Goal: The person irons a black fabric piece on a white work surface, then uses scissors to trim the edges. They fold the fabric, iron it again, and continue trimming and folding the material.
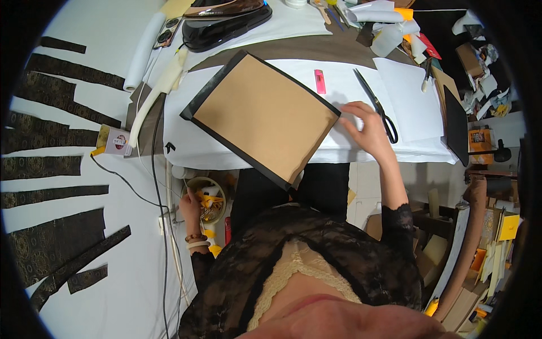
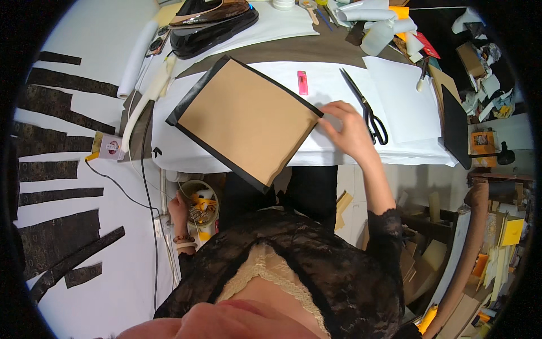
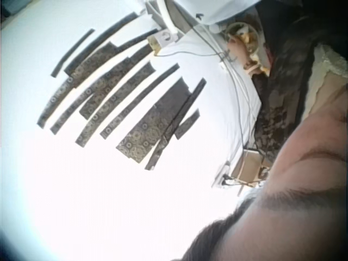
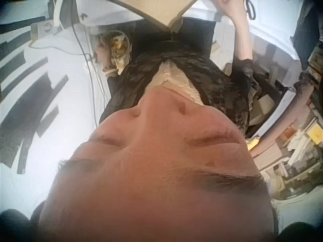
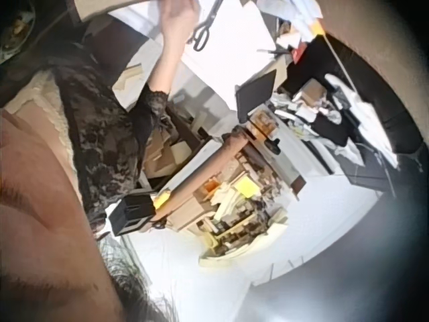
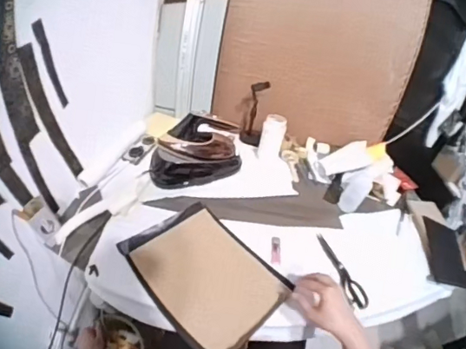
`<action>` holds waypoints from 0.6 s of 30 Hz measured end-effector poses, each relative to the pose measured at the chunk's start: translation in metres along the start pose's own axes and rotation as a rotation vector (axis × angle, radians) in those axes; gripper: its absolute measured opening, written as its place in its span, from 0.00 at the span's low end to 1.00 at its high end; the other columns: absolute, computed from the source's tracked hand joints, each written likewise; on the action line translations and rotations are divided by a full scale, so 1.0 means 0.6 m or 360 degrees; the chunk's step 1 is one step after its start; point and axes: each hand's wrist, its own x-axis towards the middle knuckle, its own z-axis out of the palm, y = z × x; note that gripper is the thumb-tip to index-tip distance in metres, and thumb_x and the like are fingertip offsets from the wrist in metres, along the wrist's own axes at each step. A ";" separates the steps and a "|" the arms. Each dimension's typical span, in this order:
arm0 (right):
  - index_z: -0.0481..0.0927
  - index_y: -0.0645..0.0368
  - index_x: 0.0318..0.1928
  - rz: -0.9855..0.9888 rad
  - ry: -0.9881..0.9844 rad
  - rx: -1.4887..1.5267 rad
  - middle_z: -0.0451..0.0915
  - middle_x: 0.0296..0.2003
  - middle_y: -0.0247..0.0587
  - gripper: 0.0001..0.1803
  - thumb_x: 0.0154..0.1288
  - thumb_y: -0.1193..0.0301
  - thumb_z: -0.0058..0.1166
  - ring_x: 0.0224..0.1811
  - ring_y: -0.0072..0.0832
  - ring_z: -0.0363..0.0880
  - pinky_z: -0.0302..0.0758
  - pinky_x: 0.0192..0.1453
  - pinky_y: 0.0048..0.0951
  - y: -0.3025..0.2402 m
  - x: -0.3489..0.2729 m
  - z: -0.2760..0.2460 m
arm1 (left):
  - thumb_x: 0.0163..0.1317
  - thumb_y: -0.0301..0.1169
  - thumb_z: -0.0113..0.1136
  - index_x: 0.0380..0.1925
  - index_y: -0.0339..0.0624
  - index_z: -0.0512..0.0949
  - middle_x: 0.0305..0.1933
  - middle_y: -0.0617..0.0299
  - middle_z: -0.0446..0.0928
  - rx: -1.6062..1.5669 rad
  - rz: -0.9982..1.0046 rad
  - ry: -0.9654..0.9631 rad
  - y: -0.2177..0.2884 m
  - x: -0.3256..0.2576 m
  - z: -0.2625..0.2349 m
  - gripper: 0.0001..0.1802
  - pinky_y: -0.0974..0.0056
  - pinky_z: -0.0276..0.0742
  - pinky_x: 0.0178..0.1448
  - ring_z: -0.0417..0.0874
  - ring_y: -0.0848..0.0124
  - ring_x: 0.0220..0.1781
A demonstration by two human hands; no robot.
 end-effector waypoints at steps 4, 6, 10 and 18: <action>0.85 0.64 0.45 -0.0087 -0.0066 -0.0069 0.84 0.44 0.46 0.11 0.62 0.73 0.62 0.49 0.43 0.81 0.78 0.54 0.38 -0.016 0.039 0.037 | 0.71 0.38 0.55 0.30 0.31 0.83 0.25 0.41 0.81 0.0186 0.0269 0.0136 -0.017 0.001 0.015 0.20 0.48 0.74 0.31 0.83 0.46 0.27; 0.86 0.64 0.43 -0.0108 -0.0052 -0.0065 0.84 0.43 0.47 0.10 0.63 0.73 0.61 0.48 0.44 0.82 0.79 0.52 0.38 -0.017 0.052 0.049 | 0.69 0.38 0.57 0.31 0.32 0.83 0.26 0.40 0.81 0.0218 0.0360 0.0171 -0.031 0.003 0.012 0.18 0.47 0.74 0.31 0.83 0.44 0.28; 0.85 0.66 0.42 -0.0012 0.0052 0.0084 0.85 0.40 0.47 0.08 0.65 0.76 0.58 0.43 0.44 0.83 0.78 0.48 0.36 -0.004 0.058 0.054 | 0.67 0.33 0.58 0.35 0.33 0.83 0.30 0.42 0.82 0.0371 -0.0098 -0.0058 0.044 -0.001 -0.019 0.13 0.47 0.76 0.36 0.83 0.44 0.33; 0.84 0.65 0.43 -0.0339 -0.0069 0.0041 0.85 0.40 0.52 0.11 0.69 0.70 0.56 0.45 0.42 0.85 0.80 0.49 0.36 -0.077 0.369 0.060 | 0.60 0.21 0.62 0.53 0.38 0.76 0.56 0.47 0.74 -0.0058 0.0770 0.0523 0.286 0.005 -0.088 0.20 0.51 0.72 0.60 0.74 0.46 0.59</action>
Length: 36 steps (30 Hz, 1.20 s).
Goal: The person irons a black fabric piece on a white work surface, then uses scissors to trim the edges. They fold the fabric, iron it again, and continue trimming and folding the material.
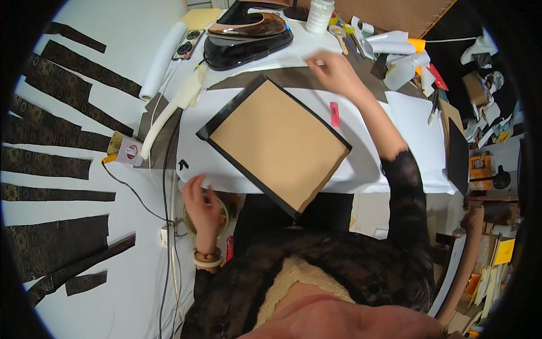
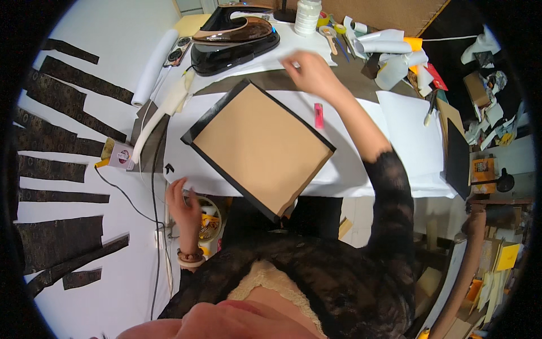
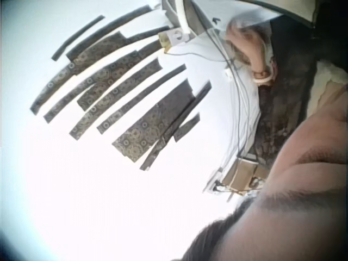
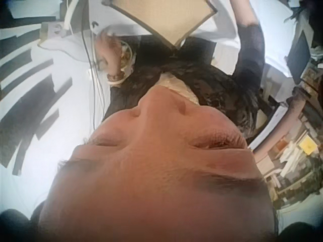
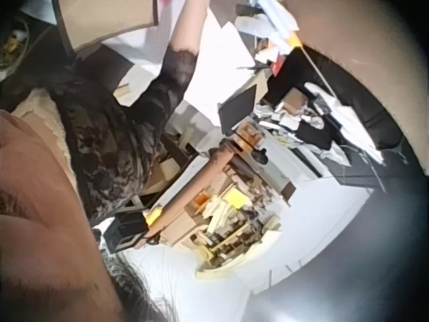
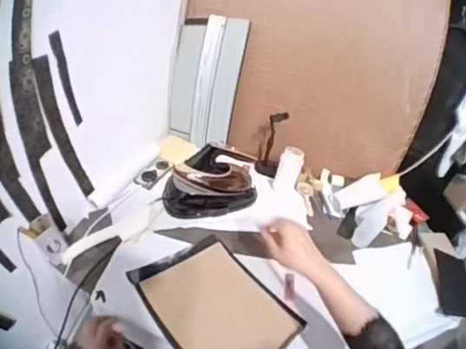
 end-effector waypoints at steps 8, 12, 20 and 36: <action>0.75 0.66 0.56 -0.0358 -0.0036 -0.0126 0.78 0.53 0.59 0.28 0.54 0.74 0.68 0.58 0.51 0.76 0.73 0.62 0.42 0.035 0.401 0.052 | 0.69 0.35 0.57 0.60 0.35 0.75 0.68 0.44 0.69 -0.0429 0.0769 -0.0845 0.189 0.104 0.169 0.22 0.45 0.48 0.80 0.61 0.49 0.77; 0.80 0.67 0.45 -0.0344 -0.0225 -0.0011 0.83 0.40 0.59 0.21 0.54 0.70 0.72 0.45 0.48 0.82 0.77 0.50 0.42 0.053 0.427 0.025 | 0.68 0.35 0.59 0.60 0.35 0.74 0.69 0.45 0.69 -0.0495 0.0738 -0.0927 0.189 0.107 0.175 0.23 0.43 0.47 0.80 0.62 0.49 0.76; 0.70 0.61 0.43 -0.0324 0.0384 -0.0294 0.79 0.32 0.54 0.22 0.59 0.64 0.69 0.36 0.45 0.80 0.75 0.39 0.40 -0.002 0.126 -0.211 | 0.62 0.29 0.58 0.42 0.34 0.77 0.49 0.45 0.78 -0.0473 0.0782 -0.1072 0.267 0.157 0.180 0.11 0.48 0.70 0.64 0.75 0.47 0.58; 0.74 0.65 0.50 0.0743 -0.0211 -0.0239 0.74 0.17 0.44 0.17 0.68 0.66 0.61 0.16 0.37 0.72 0.66 0.24 0.32 -0.035 -0.437 -0.227 | 0.60 0.29 0.63 0.24 0.38 0.73 0.25 0.54 0.73 -0.0643 0.0939 -0.1038 0.360 0.122 0.377 0.11 0.52 0.70 0.37 0.75 0.53 0.31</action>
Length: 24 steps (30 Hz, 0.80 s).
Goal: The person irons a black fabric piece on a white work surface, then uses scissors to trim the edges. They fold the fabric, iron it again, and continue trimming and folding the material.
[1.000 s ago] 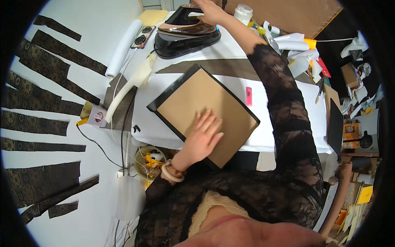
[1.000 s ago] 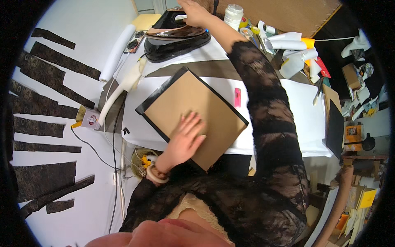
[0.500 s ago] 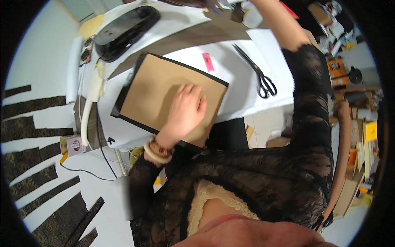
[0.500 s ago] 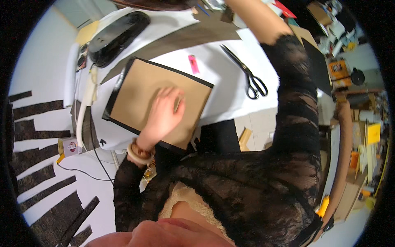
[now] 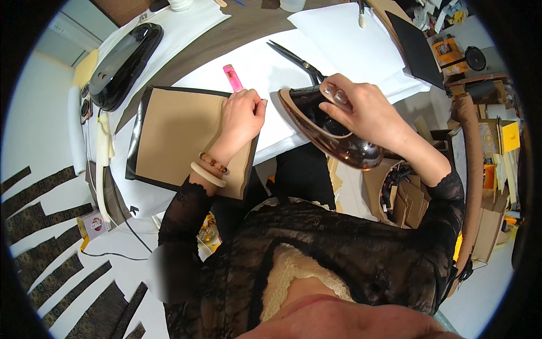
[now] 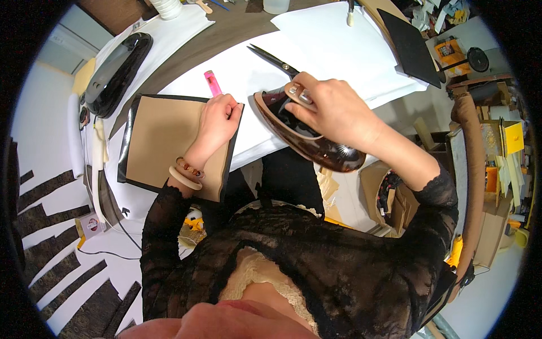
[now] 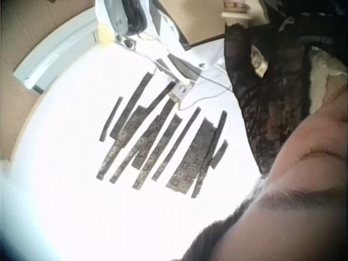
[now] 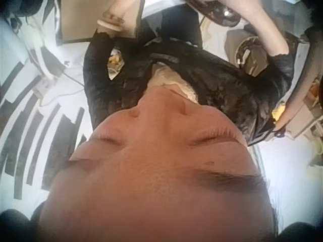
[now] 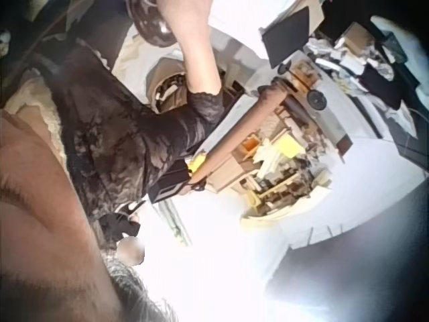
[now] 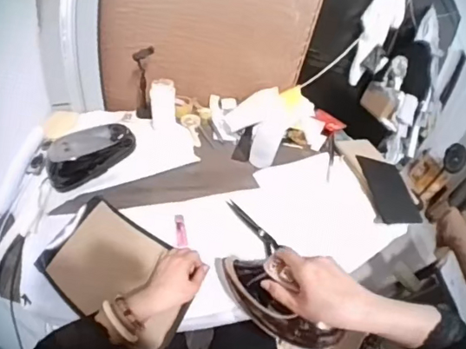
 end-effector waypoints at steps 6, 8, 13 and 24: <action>0.74 0.68 0.45 0.0086 -0.0190 0.0030 0.80 0.21 0.55 0.16 0.68 0.66 0.58 0.26 0.51 0.84 0.79 0.33 0.41 -0.022 0.016 0.016 | 0.61 0.30 0.60 0.26 0.40 0.74 0.31 0.53 0.77 0.0080 -0.0132 -0.0173 0.000 0.004 -0.002 0.08 0.49 0.70 0.43 0.78 0.52 0.38; 0.73 0.68 0.46 0.0042 -0.0187 0.0002 0.80 0.21 0.56 0.17 0.68 0.66 0.58 0.26 0.51 0.84 0.79 0.33 0.42 -0.025 0.022 0.025 | 0.61 0.30 0.60 0.27 0.39 0.74 0.31 0.53 0.77 0.0104 -0.0124 -0.0176 0.000 0.003 -0.004 0.08 0.49 0.70 0.44 0.79 0.52 0.38; 0.72 0.68 0.47 -0.0028 -0.0132 -0.0056 0.80 0.21 0.55 0.16 0.69 0.67 0.57 0.26 0.51 0.83 0.80 0.33 0.43 -0.025 0.025 0.045 | 0.63 0.28 0.57 0.28 0.36 0.71 0.30 0.47 0.75 0.0159 -0.0012 -0.0081 -0.001 0.003 0.002 0.08 0.47 0.74 0.42 0.79 0.47 0.36; 0.71 0.67 0.47 0.0061 -0.0255 -0.0202 0.81 0.22 0.54 0.16 0.68 0.67 0.56 0.27 0.51 0.84 0.82 0.32 0.42 -0.069 0.067 0.064 | 0.66 0.22 0.49 0.45 0.33 0.64 0.30 0.46 0.78 -0.0335 -0.0309 -0.0316 -0.008 0.009 -0.043 0.10 0.47 0.76 0.43 0.81 0.45 0.36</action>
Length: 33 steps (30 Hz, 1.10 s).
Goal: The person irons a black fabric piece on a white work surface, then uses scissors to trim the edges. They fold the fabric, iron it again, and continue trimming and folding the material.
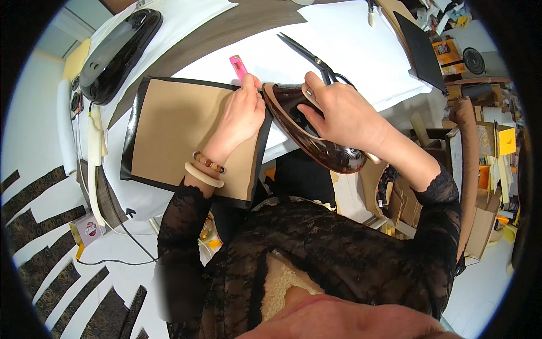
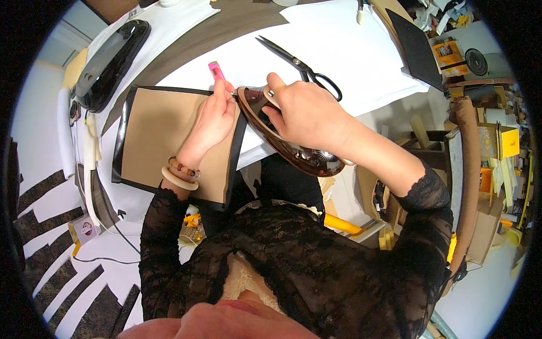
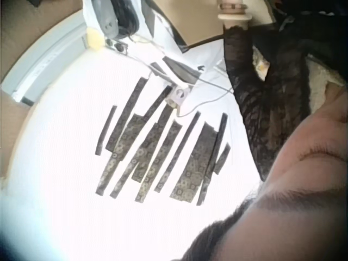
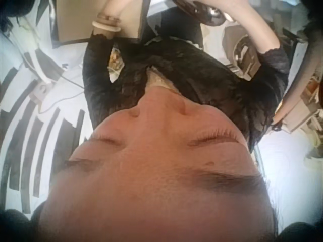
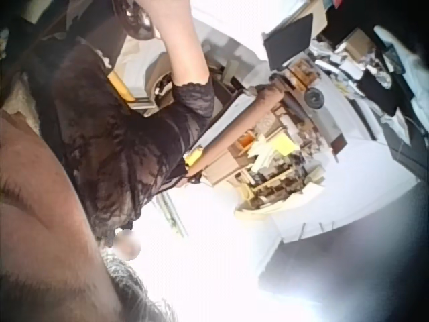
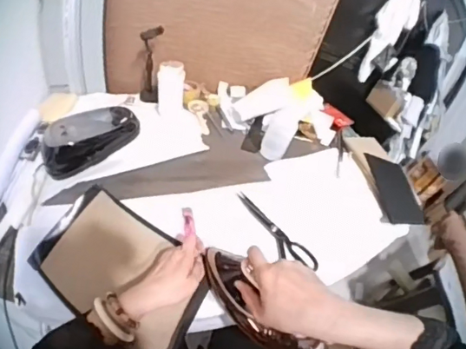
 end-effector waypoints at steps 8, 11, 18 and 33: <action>0.69 0.69 0.48 -0.0152 0.0147 -0.0154 0.79 0.21 0.58 0.18 0.67 0.69 0.59 0.26 0.54 0.83 0.79 0.31 0.43 -0.013 0.034 0.011 | 0.65 0.28 0.55 0.50 0.30 0.67 0.57 0.39 0.70 0.0342 0.0041 0.0180 0.007 -0.084 -0.044 0.17 0.47 0.67 0.66 0.70 0.46 0.64; 0.70 0.68 0.48 -0.0219 0.0157 -0.0167 0.80 0.23 0.59 0.19 0.67 0.67 0.59 0.28 0.54 0.83 0.80 0.32 0.43 -0.012 0.053 0.014 | 0.68 0.37 0.55 0.58 0.25 0.68 0.66 0.37 0.65 0.0785 0.0097 0.0252 0.000 -0.167 -0.029 0.27 0.43 0.50 0.77 0.55 0.42 0.76; 0.78 0.60 0.55 -0.0431 0.0095 0.0148 0.82 0.33 0.41 0.26 0.62 0.58 0.68 0.35 0.25 0.82 0.80 0.41 0.29 0.022 0.089 -0.064 | 0.71 0.40 0.53 0.68 0.33 0.65 0.76 0.44 0.58 0.0715 0.0361 0.0101 -0.081 -0.189 -0.105 0.31 0.44 0.44 0.81 0.54 0.48 0.79; 0.82 0.55 0.32 -0.1695 -0.0305 -0.0341 0.77 0.21 0.39 0.23 0.49 0.50 0.72 0.25 0.40 0.81 0.75 0.26 0.38 -0.055 0.147 -0.016 | 0.53 0.33 0.73 0.17 0.39 0.72 0.58 0.49 0.71 0.0135 0.0183 0.0274 -0.053 -0.250 -0.116 0.18 0.35 0.44 0.77 0.59 0.40 0.74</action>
